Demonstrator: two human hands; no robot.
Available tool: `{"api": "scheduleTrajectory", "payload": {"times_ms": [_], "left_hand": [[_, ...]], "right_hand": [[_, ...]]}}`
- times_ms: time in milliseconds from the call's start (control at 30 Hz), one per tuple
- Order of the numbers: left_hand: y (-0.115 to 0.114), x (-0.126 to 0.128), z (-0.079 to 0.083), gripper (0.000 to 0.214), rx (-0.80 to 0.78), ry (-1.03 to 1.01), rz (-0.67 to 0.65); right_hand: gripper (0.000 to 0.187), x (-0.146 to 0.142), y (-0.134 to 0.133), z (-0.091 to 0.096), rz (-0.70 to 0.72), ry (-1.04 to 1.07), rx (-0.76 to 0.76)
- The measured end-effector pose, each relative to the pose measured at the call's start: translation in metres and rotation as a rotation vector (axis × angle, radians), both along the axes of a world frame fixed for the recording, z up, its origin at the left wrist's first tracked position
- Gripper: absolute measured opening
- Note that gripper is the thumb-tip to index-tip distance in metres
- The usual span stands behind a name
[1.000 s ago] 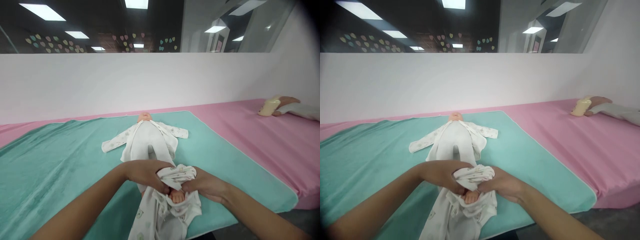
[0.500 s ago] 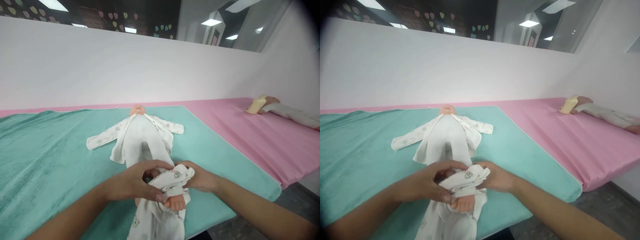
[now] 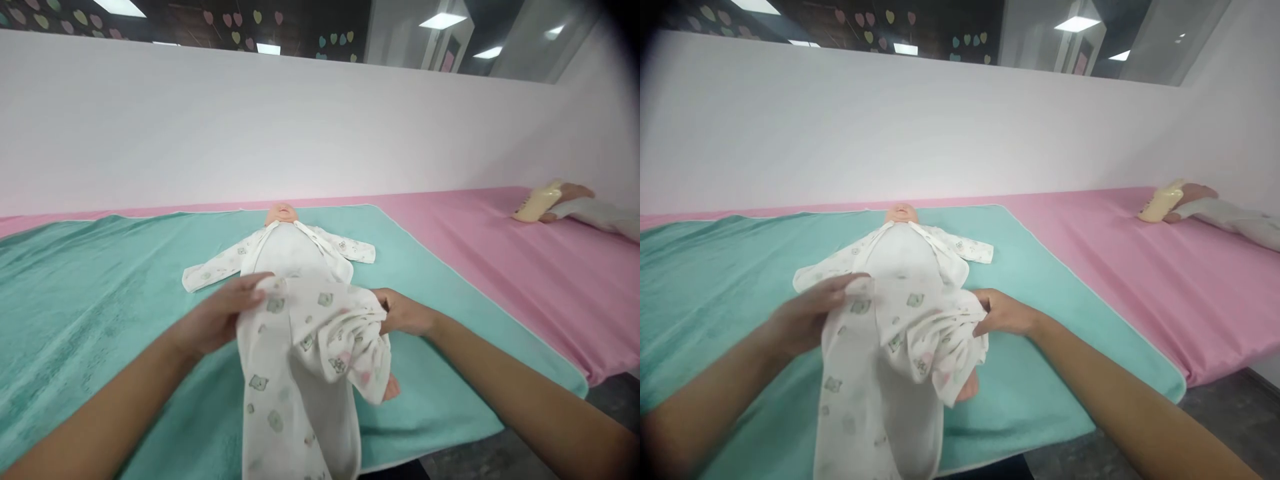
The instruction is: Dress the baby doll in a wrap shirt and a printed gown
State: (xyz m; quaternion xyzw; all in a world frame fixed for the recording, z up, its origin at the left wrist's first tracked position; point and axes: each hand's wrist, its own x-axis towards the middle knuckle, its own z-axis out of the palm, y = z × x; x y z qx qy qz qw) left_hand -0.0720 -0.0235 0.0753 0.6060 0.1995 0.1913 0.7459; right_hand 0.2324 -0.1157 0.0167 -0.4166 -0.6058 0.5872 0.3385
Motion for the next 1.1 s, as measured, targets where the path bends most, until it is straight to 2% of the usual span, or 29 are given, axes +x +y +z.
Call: {"api": "scheduleTrajectory", "payload": {"times_ms": [67,133,233,333,400,500,567,633,700,733,800,867,900,967,1100], "left_hand": [[0.018,-0.014,0.002,0.019,0.003,0.033,0.178],[0.029,-0.022,0.002,0.017,0.011,0.055,0.273],[0.029,-0.019,-0.005,0.02,-0.001,0.126,0.221],[0.016,-0.003,-0.016,0.023,-0.009,0.163,0.166],[0.007,0.008,-0.023,0.022,0.009,0.134,0.192],[-0.002,0.018,-0.03,0.022,0.095,0.059,0.326],[-0.008,0.021,-0.032,0.023,0.166,0.007,0.438],[-0.013,0.023,-0.032,0.024,0.232,-0.023,0.508],[-0.018,0.024,-0.029,0.024,0.309,-0.025,0.544],[-0.019,0.024,-0.028,0.023,0.347,-0.018,0.563],[-0.02,0.024,-0.026,0.023,0.396,0.0,0.599],[-0.018,0.023,-0.025,0.023,0.397,0.018,0.622],[-0.017,0.022,-0.024,0.023,0.385,0.031,0.617],[-0.013,0.02,-0.023,0.026,0.365,0.064,0.555],[-0.013,0.018,-0.018,0.025,0.398,0.135,0.236]], "right_hand": [[0.057,0.007,0.002,0.002,-0.012,0.015,0.006],[0.057,0.011,0.004,0.005,0.009,0.01,-0.003],[0.06,0.011,0.007,0.009,0.074,-0.005,-0.026],[0.058,0.006,0.005,0.006,0.072,0.016,0.0],[0.05,-0.001,0.002,0.004,-0.011,0.027,0.041],[0.043,-0.016,0.0,0.009,-0.276,-0.078,0.153],[0.039,-0.031,0.002,0.021,-0.44,-0.182,0.275],[0.036,-0.049,0.01,0.038,-0.499,-0.23,0.377],[0.034,-0.069,0.022,0.055,-0.438,-0.267,0.409],[0.033,-0.079,0.029,0.061,-0.358,-0.308,0.396],[0.03,-0.095,0.043,0.069,-0.122,-0.406,0.302],[0.03,-0.105,0.052,0.068,0.07,-0.428,0.165],[0.029,-0.108,0.055,0.065,0.109,-0.38,0.102],[0.026,-0.109,0.056,0.056,0.081,-0.163,0.006],[0.025,-0.103,0.056,0.038,-0.085,0.35,-0.122]]}}
